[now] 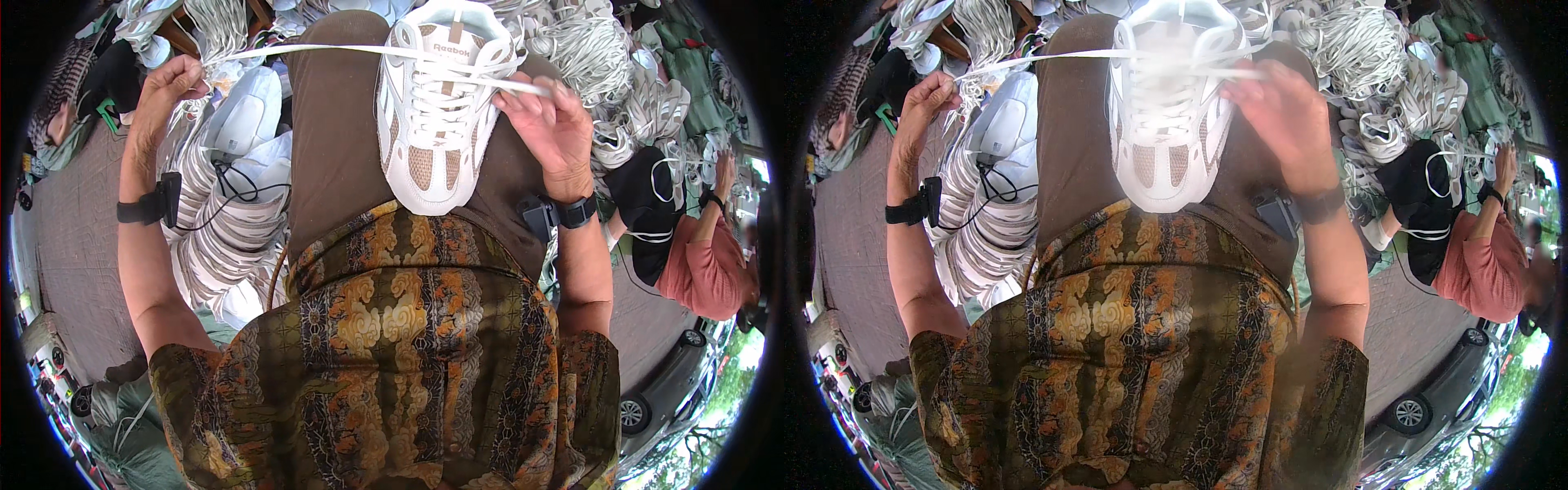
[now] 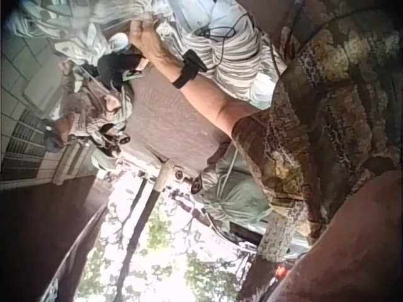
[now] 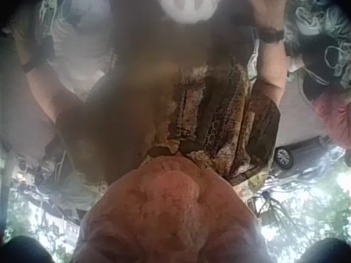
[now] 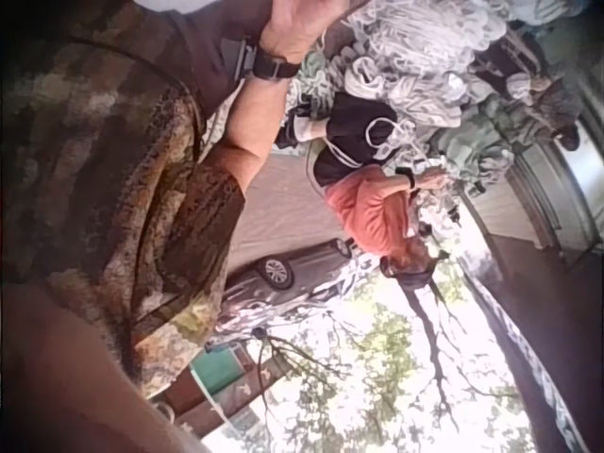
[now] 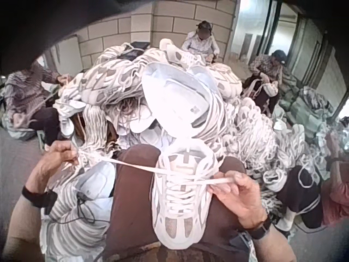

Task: The recorder is lacing and prepping white shoe uppers for manufacturing.

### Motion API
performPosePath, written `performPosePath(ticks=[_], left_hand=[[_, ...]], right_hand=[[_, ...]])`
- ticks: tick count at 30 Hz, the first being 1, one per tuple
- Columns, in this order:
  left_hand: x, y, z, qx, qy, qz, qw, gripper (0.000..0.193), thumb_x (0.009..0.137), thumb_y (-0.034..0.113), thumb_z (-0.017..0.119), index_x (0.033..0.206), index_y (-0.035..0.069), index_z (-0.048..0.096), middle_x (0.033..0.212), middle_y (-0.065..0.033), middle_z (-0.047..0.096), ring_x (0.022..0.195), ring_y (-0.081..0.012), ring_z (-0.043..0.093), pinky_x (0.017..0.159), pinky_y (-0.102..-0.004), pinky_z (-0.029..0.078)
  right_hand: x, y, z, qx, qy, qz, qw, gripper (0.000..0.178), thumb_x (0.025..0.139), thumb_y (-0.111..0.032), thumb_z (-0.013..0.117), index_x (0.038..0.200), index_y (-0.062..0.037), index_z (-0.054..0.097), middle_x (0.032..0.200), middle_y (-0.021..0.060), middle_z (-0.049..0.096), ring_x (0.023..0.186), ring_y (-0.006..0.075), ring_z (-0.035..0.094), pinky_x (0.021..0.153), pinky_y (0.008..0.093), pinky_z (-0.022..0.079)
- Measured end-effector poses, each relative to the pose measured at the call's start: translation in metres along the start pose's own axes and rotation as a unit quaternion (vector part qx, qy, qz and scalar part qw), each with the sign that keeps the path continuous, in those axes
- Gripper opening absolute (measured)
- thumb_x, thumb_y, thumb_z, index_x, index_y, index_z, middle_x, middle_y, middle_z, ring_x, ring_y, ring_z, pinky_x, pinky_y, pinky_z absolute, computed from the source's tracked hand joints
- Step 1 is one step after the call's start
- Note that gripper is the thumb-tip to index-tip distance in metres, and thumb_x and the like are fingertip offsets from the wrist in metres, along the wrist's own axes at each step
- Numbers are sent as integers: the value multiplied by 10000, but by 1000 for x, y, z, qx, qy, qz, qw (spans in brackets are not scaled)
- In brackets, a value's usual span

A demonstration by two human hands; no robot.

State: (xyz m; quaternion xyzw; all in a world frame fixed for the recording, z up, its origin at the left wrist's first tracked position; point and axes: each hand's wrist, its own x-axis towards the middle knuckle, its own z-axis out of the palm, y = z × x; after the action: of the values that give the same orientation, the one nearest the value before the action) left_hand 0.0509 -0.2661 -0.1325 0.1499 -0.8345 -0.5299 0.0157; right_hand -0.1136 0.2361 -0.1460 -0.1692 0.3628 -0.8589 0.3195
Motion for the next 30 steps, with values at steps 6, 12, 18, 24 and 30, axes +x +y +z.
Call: performPosePath(ticks=[6,12,18,24,30], left_hand=[[4,-9,11,-6,-13,13,1000,218,1000,276,578,924,81,640,831,30,635,797,-79,613,790,-239,486],[5,-11,14,12,-29,17,999,226,996,273,593,912,70,645,831,22,632,793,-78,607,780,-238,480],[-1,-20,23,-16,-49,12,999,220,994,261,591,923,63,653,843,12,638,785,-79,606,774,-230,476],[-7,-21,25,-32,-38,-3,999,201,996,233,580,929,55,648,848,22,622,791,-81,603,789,-239,482],[-17,-3,6,-104,28,32,994,166,998,184,559,980,46,648,885,-8,641,813,-103,623,809,-253,487]], right_hand=[[5,3,26,-371,66,-45,925,62,934,-48,608,913,-64,552,851,23,589,713,97,515,748,259,473],[8,14,27,-342,151,-190,908,126,951,-93,587,1020,12,597,781,32,602,660,102,568,644,246,476],[6,14,42,-305,120,-232,916,172,1007,-133,522,1039,17,600,790,48,599,650,124,560,690,303,538],[15,22,41,-113,192,-67,972,267,1047,-229,405,1046,6,534,791,20,470,689,152,485,691,361,519],[12,27,31,-197,163,-151,955,275,1046,-213,438,1080,31,560,826,56,552,633,142,504,623,344,533]])
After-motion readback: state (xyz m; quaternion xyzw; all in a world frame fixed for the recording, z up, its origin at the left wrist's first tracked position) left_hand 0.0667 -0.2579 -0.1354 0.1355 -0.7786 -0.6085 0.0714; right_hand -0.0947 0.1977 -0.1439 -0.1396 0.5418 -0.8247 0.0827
